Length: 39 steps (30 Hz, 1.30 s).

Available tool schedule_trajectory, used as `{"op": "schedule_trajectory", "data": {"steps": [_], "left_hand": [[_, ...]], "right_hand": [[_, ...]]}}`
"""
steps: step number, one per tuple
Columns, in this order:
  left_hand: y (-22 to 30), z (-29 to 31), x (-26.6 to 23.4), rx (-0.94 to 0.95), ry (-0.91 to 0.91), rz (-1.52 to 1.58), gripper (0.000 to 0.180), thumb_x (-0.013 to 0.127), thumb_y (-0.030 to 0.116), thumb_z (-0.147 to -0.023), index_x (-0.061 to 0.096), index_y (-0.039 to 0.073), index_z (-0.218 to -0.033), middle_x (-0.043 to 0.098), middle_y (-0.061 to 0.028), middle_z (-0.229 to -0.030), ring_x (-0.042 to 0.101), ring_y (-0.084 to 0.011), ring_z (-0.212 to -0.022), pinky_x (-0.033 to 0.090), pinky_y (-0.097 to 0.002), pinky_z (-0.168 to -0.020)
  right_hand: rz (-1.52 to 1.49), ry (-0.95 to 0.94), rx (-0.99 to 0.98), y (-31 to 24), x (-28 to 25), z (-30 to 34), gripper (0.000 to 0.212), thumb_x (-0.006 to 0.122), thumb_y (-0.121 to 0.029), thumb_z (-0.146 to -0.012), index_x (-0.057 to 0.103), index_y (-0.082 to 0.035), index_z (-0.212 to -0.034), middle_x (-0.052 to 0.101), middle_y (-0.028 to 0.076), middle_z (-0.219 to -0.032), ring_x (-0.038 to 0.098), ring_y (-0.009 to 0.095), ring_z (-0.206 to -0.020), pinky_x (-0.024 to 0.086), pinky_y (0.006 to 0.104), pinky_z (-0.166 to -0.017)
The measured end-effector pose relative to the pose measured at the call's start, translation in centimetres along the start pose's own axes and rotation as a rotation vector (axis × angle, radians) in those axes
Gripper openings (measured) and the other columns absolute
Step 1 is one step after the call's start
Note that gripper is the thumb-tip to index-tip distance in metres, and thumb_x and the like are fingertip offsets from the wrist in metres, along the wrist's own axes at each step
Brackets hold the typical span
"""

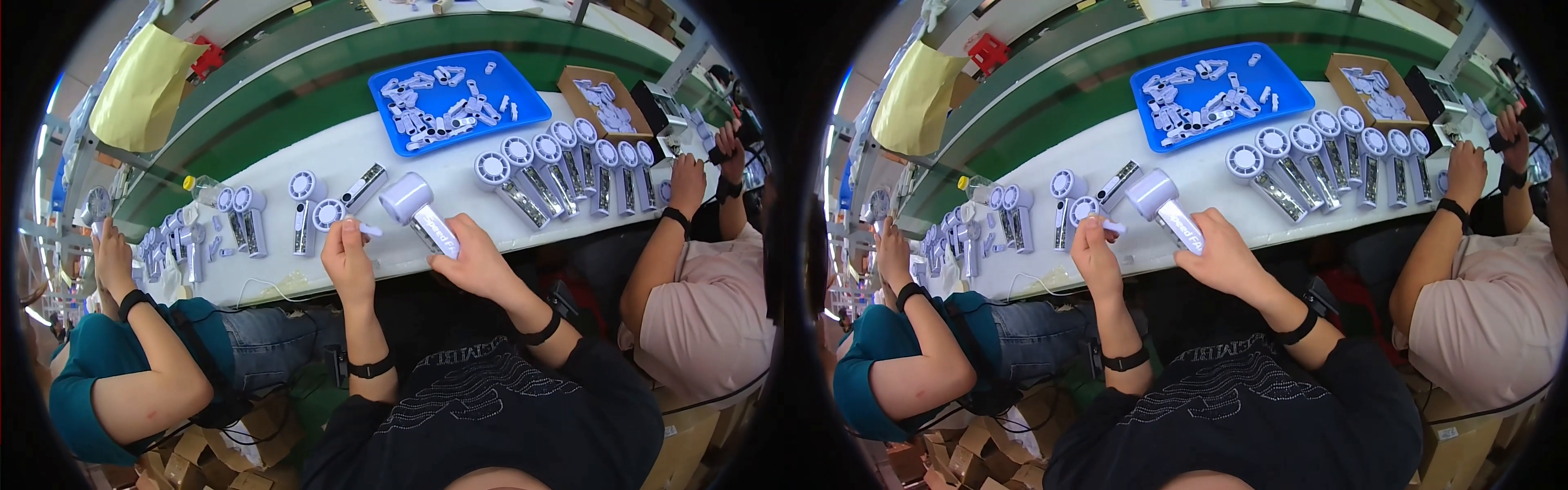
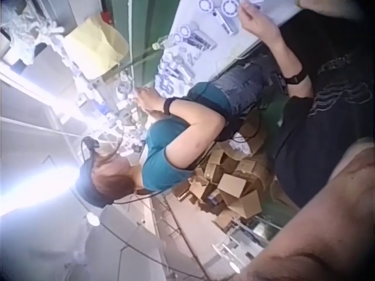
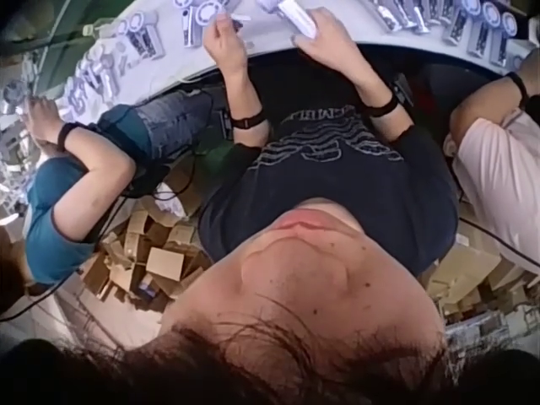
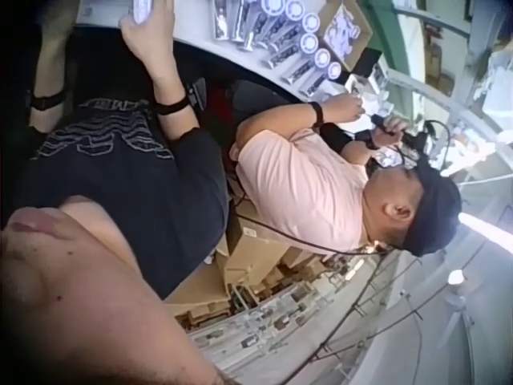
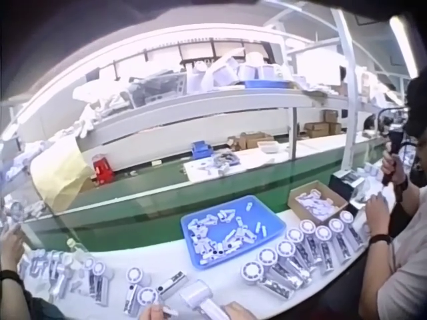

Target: The person assembles handheld fans by picking up a small white button, fitting it into the fan handle, and pressing it down before setting the fan aside. This process is repeated multiple times with several fan bodies.

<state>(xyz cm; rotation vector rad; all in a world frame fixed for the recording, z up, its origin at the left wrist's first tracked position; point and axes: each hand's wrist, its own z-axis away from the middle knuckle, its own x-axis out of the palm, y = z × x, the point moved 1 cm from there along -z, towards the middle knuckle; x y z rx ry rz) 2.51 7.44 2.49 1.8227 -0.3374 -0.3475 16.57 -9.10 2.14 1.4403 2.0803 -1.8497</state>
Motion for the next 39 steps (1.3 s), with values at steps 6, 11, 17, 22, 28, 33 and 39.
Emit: {"op": "schedule_trajectory", "data": {"steps": [6, 11, 17, 22, 28, 33, 39], "left_hand": [[0.2, -0.3, 0.0, -0.152, -0.030, 0.084, 0.041, 0.062, 0.034, -0.115, 0.071, 0.001, -0.092, 0.066, -0.0026, -0.080, 0.057, -0.0091, -0.074, 0.044, -0.0268, -0.067], [0.3, -0.3, -0.1, -0.207, -0.074, 0.167, 0.040, 0.067, 0.033, -0.113, 0.073, -0.002, -0.094, 0.064, -0.0013, -0.077, 0.054, -0.0086, -0.069, 0.044, -0.0270, -0.065], [1.9, 0.1, 0.7, -0.259, -0.029, 0.255, 0.043, 0.067, 0.034, -0.113, 0.073, -0.002, -0.090, 0.064, -0.0011, -0.075, 0.054, -0.0077, -0.069, 0.043, -0.0257, -0.064], [2.4, 0.4, 1.3, -0.281, -0.130, 0.245, 0.042, 0.067, 0.033, -0.113, 0.075, -0.003, -0.092, 0.066, -0.0005, -0.075, 0.054, -0.0067, -0.069, 0.043, -0.0250, -0.064], [3.7, 1.2, 4.2, -0.241, -0.264, 0.247, 0.041, 0.069, 0.030, -0.112, 0.077, -0.006, -0.093, 0.068, -0.0016, -0.075, 0.056, -0.0068, -0.069, 0.043, -0.0263, -0.062], [3.5, 0.9, 4.9, -0.183, -0.329, 0.120, 0.042, 0.071, 0.028, -0.111, 0.076, -0.007, -0.088, 0.068, -0.0071, -0.069, 0.056, -0.0096, -0.063, 0.046, -0.0287, -0.061], [4.2, 0.4, 4.0, -0.106, -0.388, -0.085, 0.030, 0.076, 0.024, -0.106, 0.078, -0.004, -0.094, 0.073, -0.0124, -0.077, 0.064, -0.0195, -0.068, 0.052, -0.0328, -0.068]], "right_hand": [[-0.093, -0.263, 0.213, 1.1, -3.5, -2.6, 0.056, 0.077, -0.021, -0.093, 0.056, 0.001, -0.140, 0.072, 0.021, -0.108, 0.072, 0.039, -0.098, 0.056, 0.0455, -0.088], [-0.160, -0.373, 0.026, 2.7, -4.4, -3.9, 0.050, 0.074, -0.020, -0.100, 0.059, -0.002, -0.144, 0.072, 0.022, -0.119, 0.071, 0.038, -0.107, 0.055, 0.0438, -0.094], [-0.033, -0.418, -0.207, 3.8, -4.6, -4.5, 0.044, 0.072, -0.019, -0.103, 0.063, -0.001, -0.143, 0.072, 0.023, -0.127, 0.071, 0.037, -0.114, 0.056, 0.0442, -0.097], [0.173, -0.067, -0.245, 1.8, -3.2, -3.7, 0.040, 0.079, -0.011, -0.098, 0.070, 0.000, -0.135, 0.073, 0.021, -0.129, 0.072, 0.036, -0.117, 0.058, 0.0428, -0.099], [-0.066, 0.014, -0.320, -2.3, -3.3, -2.6, 0.036, 0.089, -0.002, -0.086, 0.078, 0.002, -0.120, 0.078, 0.018, -0.121, 0.078, 0.030, -0.107, 0.062, 0.0379, -0.093], [-0.147, 0.075, -0.190, -2.2, -3.6, -2.2, 0.031, 0.089, -0.001, -0.087, 0.080, 0.003, -0.116, 0.080, 0.016, -0.117, 0.080, 0.025, -0.097, 0.064, 0.0338, -0.084], [-0.060, 0.085, -0.205, -1.3, -4.0, -2.6, 0.027, 0.082, 0.003, -0.093, 0.079, 0.003, -0.120, 0.080, 0.016, -0.114, 0.080, 0.023, -0.099, 0.065, 0.0317, -0.083]]}}
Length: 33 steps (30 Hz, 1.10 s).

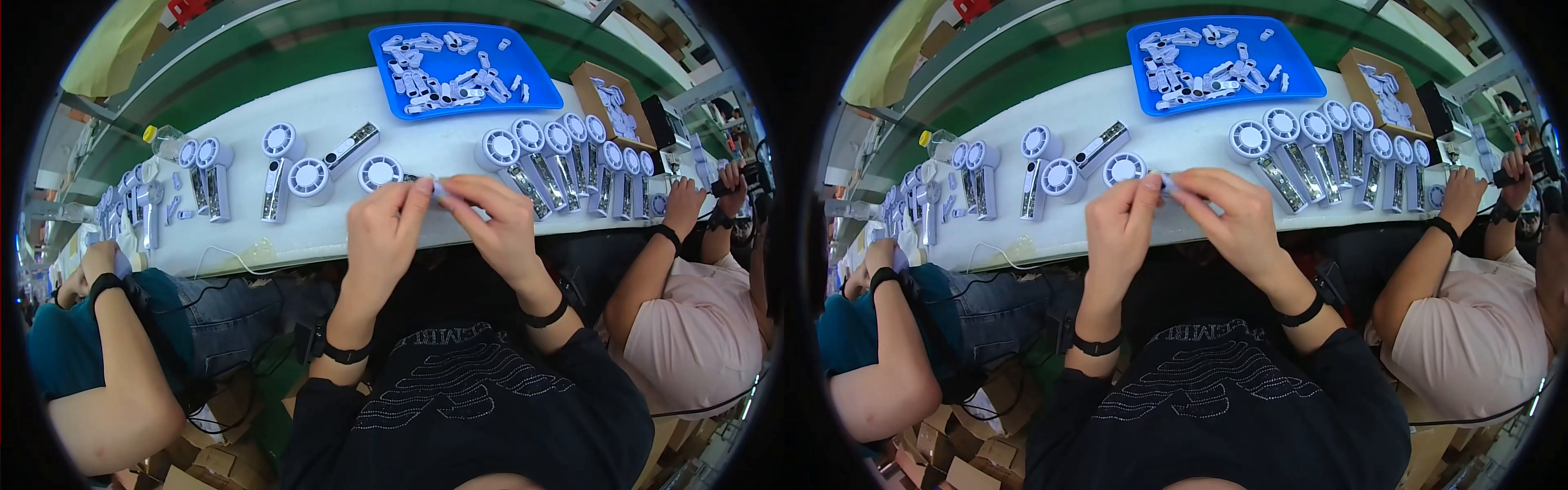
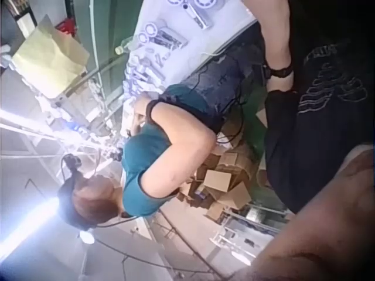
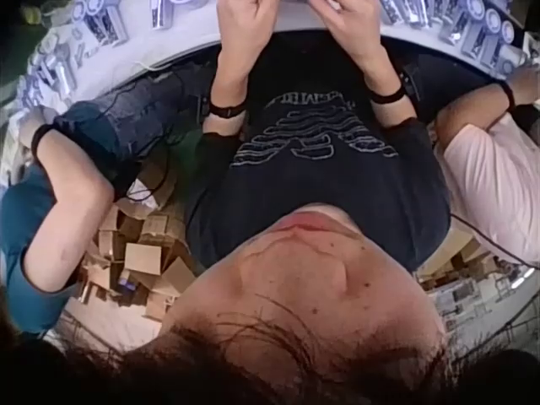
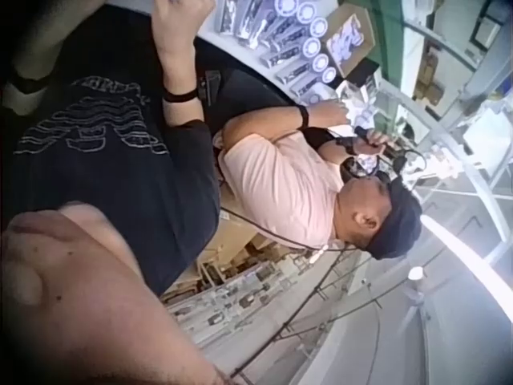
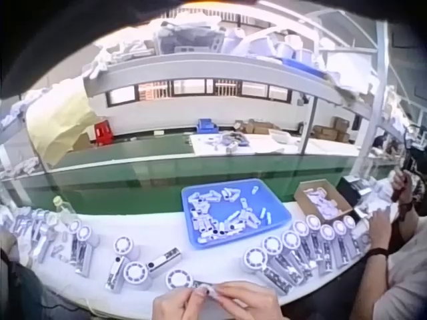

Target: The person assembles handheld fans by picking up a small white button, fitting it into the fan handle, and pressing it down before setting the fan aside. This process is repeated multiple times with several fan bodies.

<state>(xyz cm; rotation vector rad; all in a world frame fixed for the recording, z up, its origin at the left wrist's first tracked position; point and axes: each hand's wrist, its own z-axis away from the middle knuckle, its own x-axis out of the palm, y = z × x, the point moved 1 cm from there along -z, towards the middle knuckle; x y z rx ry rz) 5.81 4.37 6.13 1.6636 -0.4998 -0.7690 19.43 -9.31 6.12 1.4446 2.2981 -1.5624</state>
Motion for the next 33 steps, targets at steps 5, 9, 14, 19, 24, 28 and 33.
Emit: {"op": "schedule_trajectory", "data": {"steps": [5, 9, 14, 19, 24, 28, 33], "left_hand": [[-1.1, -2.8, -3.7, 0.603, 0.091, -0.558, 0.025, 0.085, 0.015, -0.090, 0.079, 0.002, -0.111, 0.076, -0.0106, -0.106, 0.070, -0.0297, -0.097, 0.057, -0.0413, -0.085], [-2.4, -3.8, -4.2, 0.646, -0.125, -0.622, 0.040, 0.089, 0.012, -0.080, 0.078, 0.005, -0.118, 0.074, -0.0089, -0.122, 0.069, -0.0314, -0.116, 0.056, -0.0445, -0.098], [-3.0, -3.4, -4.1, 0.527, -0.219, -0.601, 0.043, 0.089, 0.012, -0.080, 0.077, 0.006, -0.121, 0.073, -0.0085, -0.129, 0.067, -0.0312, -0.126, 0.056, -0.0431, -0.105], [-2.3, -3.2, -3.6, 0.627, -0.166, -0.569, 0.035, 0.087, 0.012, -0.086, 0.078, 0.007, -0.119, 0.076, -0.0094, -0.127, 0.069, -0.0307, -0.125, 0.056, -0.0424, -0.105], [-3.3, -3.5, -3.2, 0.579, -0.225, -0.443, 0.031, 0.086, 0.009, -0.088, 0.080, 0.003, -0.118, 0.079, -0.0116, -0.122, 0.072, -0.0324, -0.122, 0.058, -0.0418, -0.104], [-3.3, -3.8, -3.4, 0.555, -0.226, -0.448, 0.024, 0.086, 0.008, -0.090, 0.082, 0.003, -0.114, 0.081, -0.0123, -0.117, 0.074, -0.0331, -0.121, 0.059, -0.0421, -0.102], [-3.7, -3.9, -3.5, 0.589, -0.240, -0.444, 0.024, 0.087, 0.007, -0.088, 0.083, 0.003, -0.111, 0.082, -0.0111, -0.117, 0.075, -0.0315, -0.117, 0.060, -0.0409, -0.100]], "right_hand": [[-0.103, 0.059, 0.184, 2.0, 0.5, -1.0, 0.021, 0.079, 0.002, -0.096, 0.080, 0.004, -0.117, 0.079, 0.015, -0.112, 0.080, 0.023, -0.099, 0.065, 0.0317, -0.083], [-0.094, 0.016, 0.119, 2.9, 0.5, -1.4, 0.019, 0.079, 0.002, -0.096, 0.081, 0.002, -0.115, 0.078, 0.013, -0.111, 0.080, 0.022, -0.097, 0.064, 0.0319, -0.081], [0.072, -0.072, -0.115, 4.2, 0.9, -1.6, 0.019, 0.081, 0.000, -0.094, 0.083, 0.000, -0.113, 0.079, 0.011, -0.111, 0.079, 0.022, -0.094, 0.062, 0.0321, -0.080], [0.018, -0.060, -0.193, 5.4, 2.0, -0.6, 0.020, 0.083, -0.001, -0.092, 0.084, -0.001, -0.112, 0.080, 0.010, -0.112, 0.078, 0.022, -0.094, 0.062, 0.0323, -0.081], [-0.034, 0.002, -0.116, 5.6, 2.7, 0.2, 0.019, 0.084, -0.001, -0.092, 0.084, -0.002, -0.111, 0.080, 0.010, -0.113, 0.079, 0.022, -0.096, 0.062, 0.0315, -0.082], [-0.078, 0.008, -0.089, 5.5, 3.0, 0.4, 0.020, 0.084, -0.001, -0.091, 0.085, -0.002, -0.111, 0.081, 0.009, -0.113, 0.079, 0.022, -0.097, 0.062, 0.0303, -0.083], [-0.075, -0.022, -0.096, 6.1, 2.8, 0.4, 0.022, 0.084, -0.001, -0.091, 0.085, -0.003, -0.113, 0.081, 0.009, -0.113, 0.079, 0.022, -0.098, 0.063, 0.0298, -0.083]]}}
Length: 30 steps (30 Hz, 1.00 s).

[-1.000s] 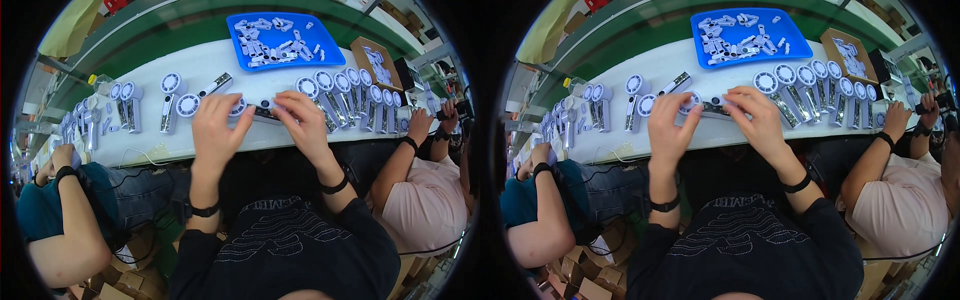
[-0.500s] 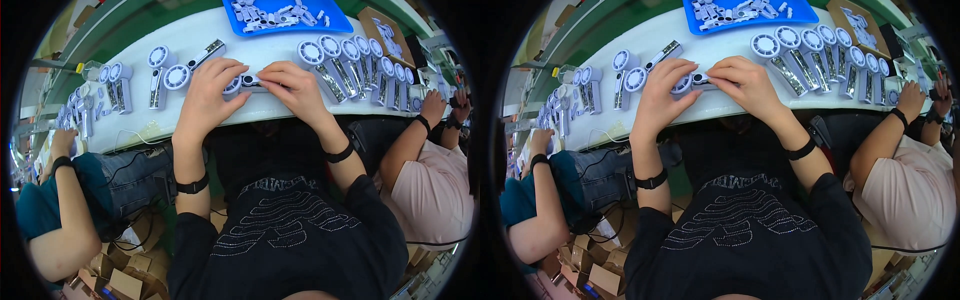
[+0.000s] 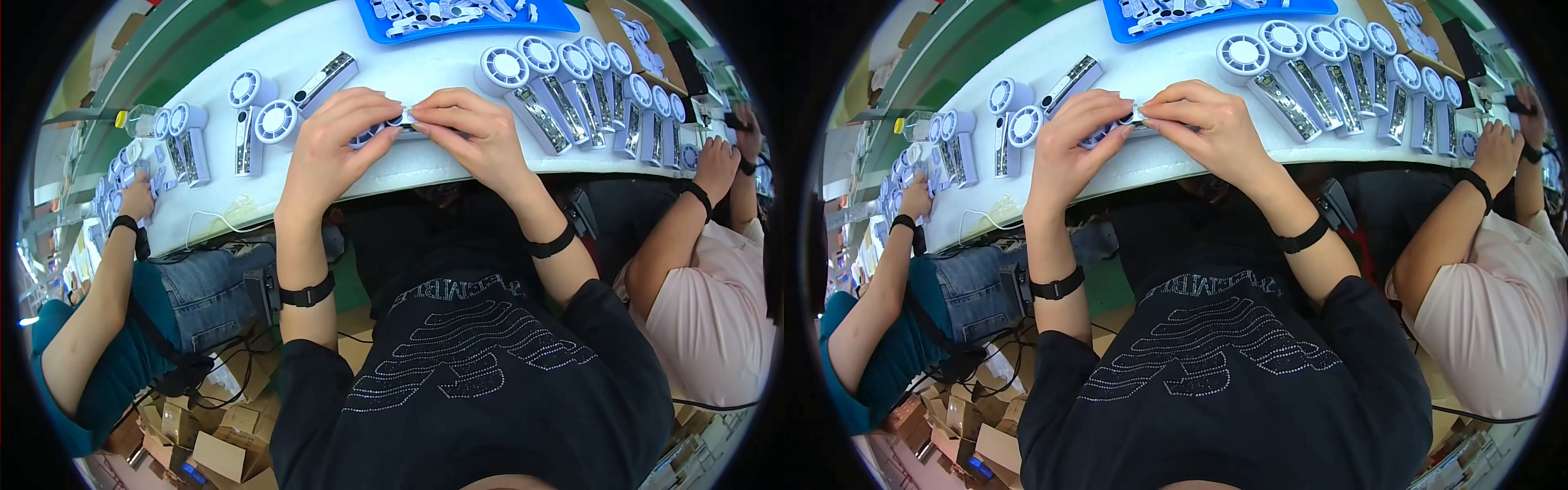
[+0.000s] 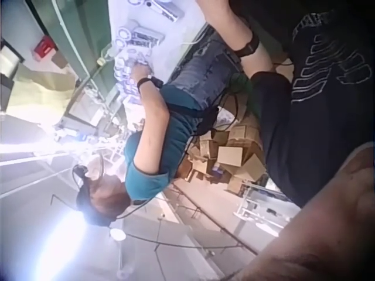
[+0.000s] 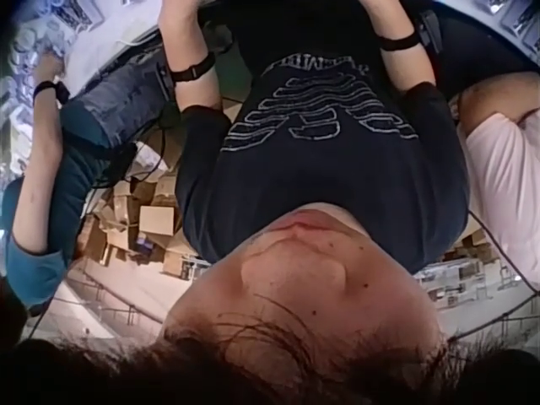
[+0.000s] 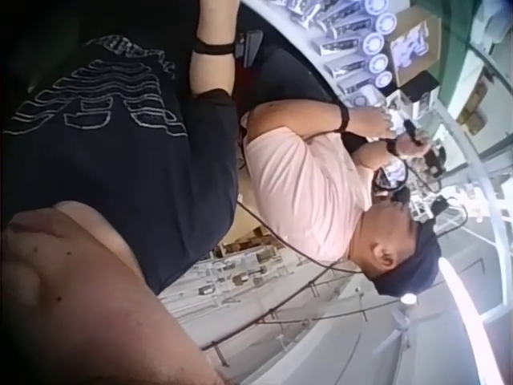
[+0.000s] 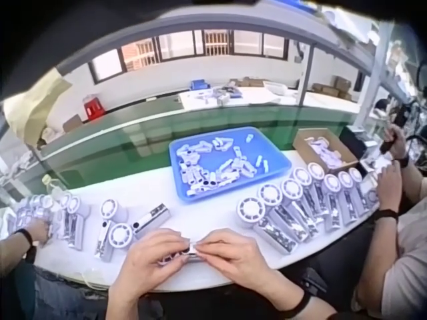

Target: The person assembles handheld fans by picking up a small white button, fitting it into the fan handle, and pressing it down before setting the fan aside. This process is repeated multiple times with several fan bodies.

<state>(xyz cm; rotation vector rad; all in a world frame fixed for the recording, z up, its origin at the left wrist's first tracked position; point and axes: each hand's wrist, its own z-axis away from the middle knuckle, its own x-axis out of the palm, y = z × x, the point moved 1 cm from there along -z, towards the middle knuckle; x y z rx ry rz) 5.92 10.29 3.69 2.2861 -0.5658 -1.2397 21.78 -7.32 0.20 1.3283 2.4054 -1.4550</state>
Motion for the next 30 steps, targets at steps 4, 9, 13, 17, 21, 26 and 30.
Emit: {"op": "schedule_trajectory", "data": {"steps": [4, 9, 13, 17, 21, 26, 30], "left_hand": [[-0.4, 0.2, 0.2, 0.060, 0.014, -0.017, 0.024, 0.088, 0.008, -0.086, 0.084, 0.004, -0.109, 0.082, -0.0092, -0.114, 0.075, -0.0291, -0.116, 0.061, -0.0406, -0.099], [-0.4, 0.2, 0.4, 0.103, 0.016, -0.047, 0.025, 0.088, 0.007, -0.085, 0.085, 0.004, -0.110, 0.082, -0.0078, -0.113, 0.074, -0.0294, -0.116, 0.061, -0.0407, -0.098], [-0.5, 0.0, 0.3, 0.115, 0.006, -0.049, 0.024, 0.087, 0.006, -0.086, 0.085, 0.004, -0.110, 0.081, -0.0072, -0.113, 0.074, -0.0295, -0.116, 0.061, -0.0406, -0.097], [-0.6, 0.1, 0.5, 0.123, 0.006, -0.041, 0.024, 0.086, 0.005, -0.086, 0.085, 0.004, -0.110, 0.081, -0.0070, -0.113, 0.074, -0.0299, -0.115, 0.061, -0.0406, -0.096], [-0.6, 0.4, 0.6, 0.137, 0.006, -0.049, 0.025, 0.086, 0.002, -0.085, 0.084, 0.001, -0.111, 0.081, -0.0093, -0.115, 0.074, -0.0313, -0.115, 0.060, -0.0406, -0.097], [-0.7, 0.6, 1.4, 0.149, 0.073, -0.047, 0.025, 0.086, -0.001, -0.084, 0.084, -0.001, -0.109, 0.082, -0.0101, -0.114, 0.074, -0.0318, -0.114, 0.060, -0.0396, -0.096], [-1.1, 0.5, 1.4, 0.143, 0.106, -0.018, 0.024, 0.086, -0.002, -0.083, 0.084, -0.001, -0.107, 0.082, -0.0097, -0.112, 0.074, -0.0312, -0.113, 0.060, -0.0390, -0.095]], "right_hand": [[-0.001, -0.027, -0.033, 0.2, 0.0, 0.1, 0.023, 0.083, 0.000, -0.092, 0.085, -0.003, -0.115, 0.080, 0.010, -0.113, 0.079, 0.022, -0.100, 0.063, 0.0308, -0.084], [-0.003, 0.005, -0.027, 0.2, 0.2, 0.2, 0.020, 0.082, -0.003, -0.093, 0.085, -0.004, -0.113, 0.080, 0.009, -0.111, 0.078, 0.023, -0.097, 0.063, 0.0323, -0.082], [-0.005, -0.021, -0.014, 0.0, 0.2, 0.3, 0.024, 0.080, 0.002, -0.094, 0.085, -0.003, -0.117, 0.078, 0.011, -0.113, 0.078, 0.024, -0.101, 0.063, 0.0330, -0.086], [-0.010, -0.012, -0.020, 0.0, 0.2, 0.4, 0.024, 0.080, 0.002, -0.094, 0.084, -0.002, -0.118, 0.077, 0.011, -0.112, 0.078, 0.024, -0.102, 0.063, 0.0331, -0.086], [-0.012, -0.008, -0.038, 0.1, 0.3, 0.4, 0.025, 0.080, 0.002, -0.094, 0.084, -0.002, -0.118, 0.078, 0.011, -0.111, 0.078, 0.025, -0.102, 0.063, 0.0332, -0.086], [0.016, -0.042, -0.030, -0.1, -0.4, 0.3, 0.024, 0.081, 0.001, -0.093, 0.084, -0.001, -0.117, 0.079, 0.012, -0.113, 0.079, 0.025, -0.103, 0.064, 0.0335, -0.087], [0.043, -0.013, -0.009, -0.6, -0.3, 0.2, 0.022, 0.082, 0.001, -0.093, 0.084, 0.000, -0.115, 0.081, 0.014, -0.117, 0.079, 0.026, -0.104, 0.064, 0.0341, -0.089]]}}
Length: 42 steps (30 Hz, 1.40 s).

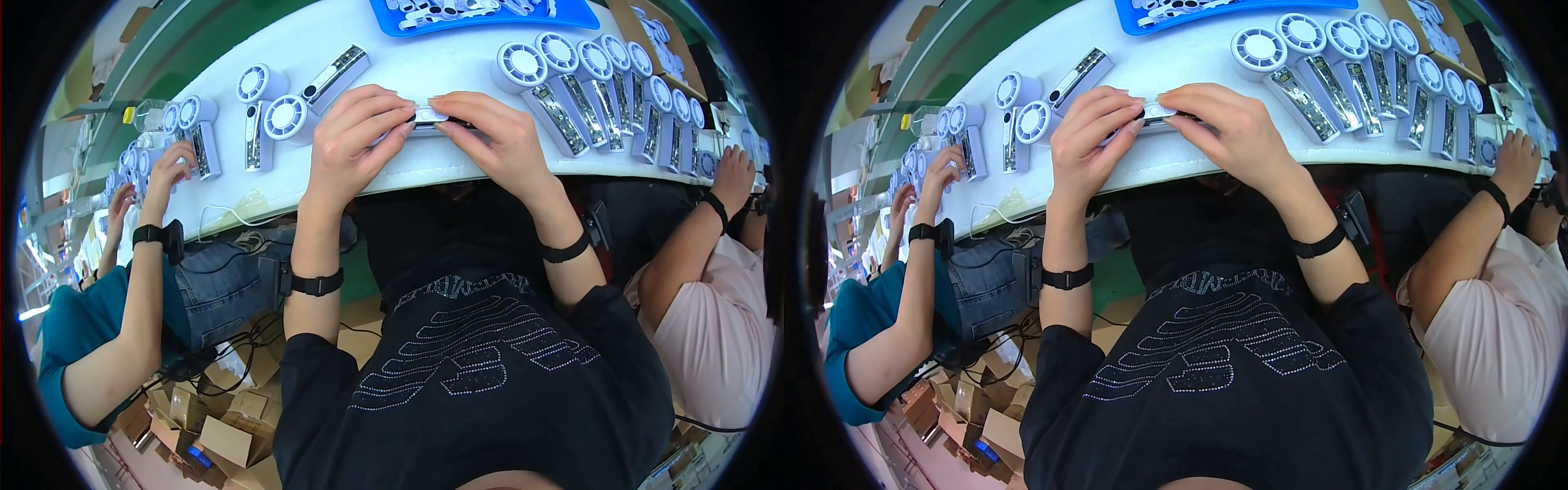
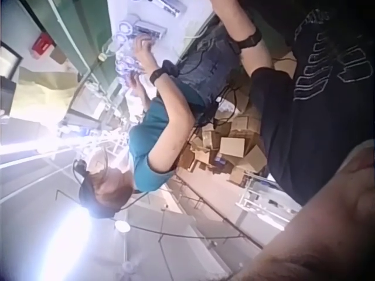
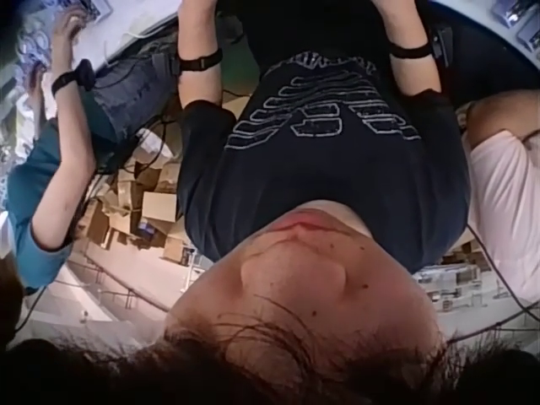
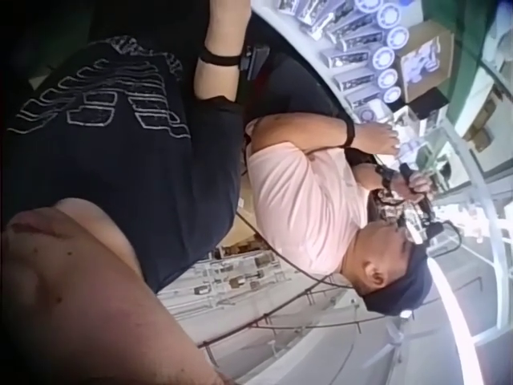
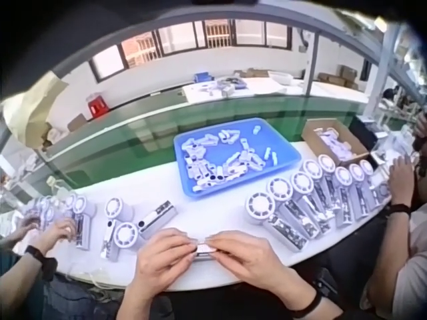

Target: The person assembles handheld fans by picking up a small white button, fitting it into the fan handle, and pressing it down before setting the fan aside. This process is repeated multiple times with several fan bodies.

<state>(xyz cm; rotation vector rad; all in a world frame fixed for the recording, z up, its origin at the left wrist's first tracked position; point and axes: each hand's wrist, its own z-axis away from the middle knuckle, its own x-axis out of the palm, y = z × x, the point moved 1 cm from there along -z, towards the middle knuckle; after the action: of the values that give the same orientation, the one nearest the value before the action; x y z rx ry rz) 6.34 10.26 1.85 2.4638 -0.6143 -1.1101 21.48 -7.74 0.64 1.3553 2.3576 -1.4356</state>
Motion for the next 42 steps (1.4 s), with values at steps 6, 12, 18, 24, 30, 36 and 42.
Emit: {"op": "schedule_trajectory", "data": {"steps": [6, 12, 18, 24, 30, 36, 42], "left_hand": [[0.0, 0.1, 0.0, 0.010, 0.002, -0.007, 0.022, 0.086, -0.001, -0.082, 0.084, 0.000, -0.104, 0.081, -0.0088, -0.109, 0.074, -0.0301, -0.109, 0.061, -0.0389, -0.092], [0.3, -0.1, -0.1, 0.000, -0.045, -0.001, 0.021, 0.086, -0.002, -0.082, 0.083, -0.002, -0.103, 0.081, -0.0095, -0.110, 0.074, -0.0311, -0.110, 0.060, -0.0397, -0.094], [-0.1, 0.2, 0.0, 0.010, -0.017, -0.008, 0.023, 0.087, -0.002, -0.082, 0.083, 0.000, -0.105, 0.081, -0.0089, -0.108, 0.074, -0.0306, -0.108, 0.061, -0.0393, -0.092], [-1.1, 0.4, 0.1, 0.031, -0.008, -0.021, 0.026, 0.088, 0.001, -0.080, 0.084, 0.005, -0.106, 0.081, -0.0068, -0.110, 0.074, -0.0295, -0.106, 0.061, -0.0383, -0.089], [1.4, 1.4, -0.2, 0.006, -0.124, -0.238, 0.037, 0.088, 0.006, -0.078, 0.083, 0.009, -0.115, 0.079, -0.0035, -0.123, 0.071, -0.0312, -0.120, 0.060, -0.0420, -0.096], [2.5, 0.7, 0.3, -0.095, -0.141, -0.355, 0.044, 0.087, 0.010, -0.078, 0.080, 0.011, -0.122, 0.076, -0.0004, -0.130, 0.066, -0.0335, -0.134, 0.058, -0.0455, -0.103], [3.0, 0.2, 0.4, -0.096, -0.114, -0.344, 0.041, 0.088, 0.012, -0.077, 0.079, 0.011, -0.117, 0.076, -0.0036, -0.127, 0.069, -0.0318, -0.124, 0.059, -0.0467, -0.098]], "right_hand": [[0.024, -0.018, -0.026, 0.2, -0.1, 0.0, 0.021, 0.083, 0.000, -0.092, 0.083, 0.002, -0.113, 0.082, 0.015, -0.119, 0.080, 0.028, -0.108, 0.065, 0.0349, -0.090], [0.119, -0.037, -0.095, -0.2, -0.6, -0.2, 0.021, 0.083, -0.002, -0.092, 0.083, 0.001, -0.113, 0.083, 0.014, -0.114, 0.080, 0.030, -0.108, 0.065, 0.0368, -0.092], [0.130, -0.060, -0.079, -0.5, -0.4, -0.3, 0.020, 0.083, -0.001, -0.092, 0.083, 0.001, -0.113, 0.083, 0.015, -0.115, 0.080, 0.029, -0.109, 0.065, 0.0369, -0.093], [0.118, -0.045, -0.087, 0.5, 0.0, 0.0, 0.025, 0.084, -0.001, -0.090, 0.082, 0.001, -0.115, 0.082, 0.014, -0.118, 0.079, 0.030, -0.110, 0.064, 0.0366, -0.093], [0.151, -0.020, -0.132, -0.8, 1.0, 1.1, 0.037, 0.087, -0.003, -0.085, 0.080, 0.002, -0.121, 0.079, 0.014, -0.127, 0.077, 0.033, -0.114, 0.062, 0.0393, -0.095], [0.347, -0.058, -0.072, -2.4, 0.6, 0.3, 0.040, 0.088, -0.006, -0.084, 0.078, 0.003, -0.122, 0.076, 0.014, -0.129, 0.075, 0.036, -0.115, 0.060, 0.0432, -0.098], [0.287, -0.028, -0.043, -2.3, -0.5, -0.3, 0.038, 0.084, -0.011, -0.090, 0.078, 0.001, -0.125, 0.078, 0.016, -0.125, 0.074, 0.036, -0.114, 0.059, 0.0424, -0.100]]}}
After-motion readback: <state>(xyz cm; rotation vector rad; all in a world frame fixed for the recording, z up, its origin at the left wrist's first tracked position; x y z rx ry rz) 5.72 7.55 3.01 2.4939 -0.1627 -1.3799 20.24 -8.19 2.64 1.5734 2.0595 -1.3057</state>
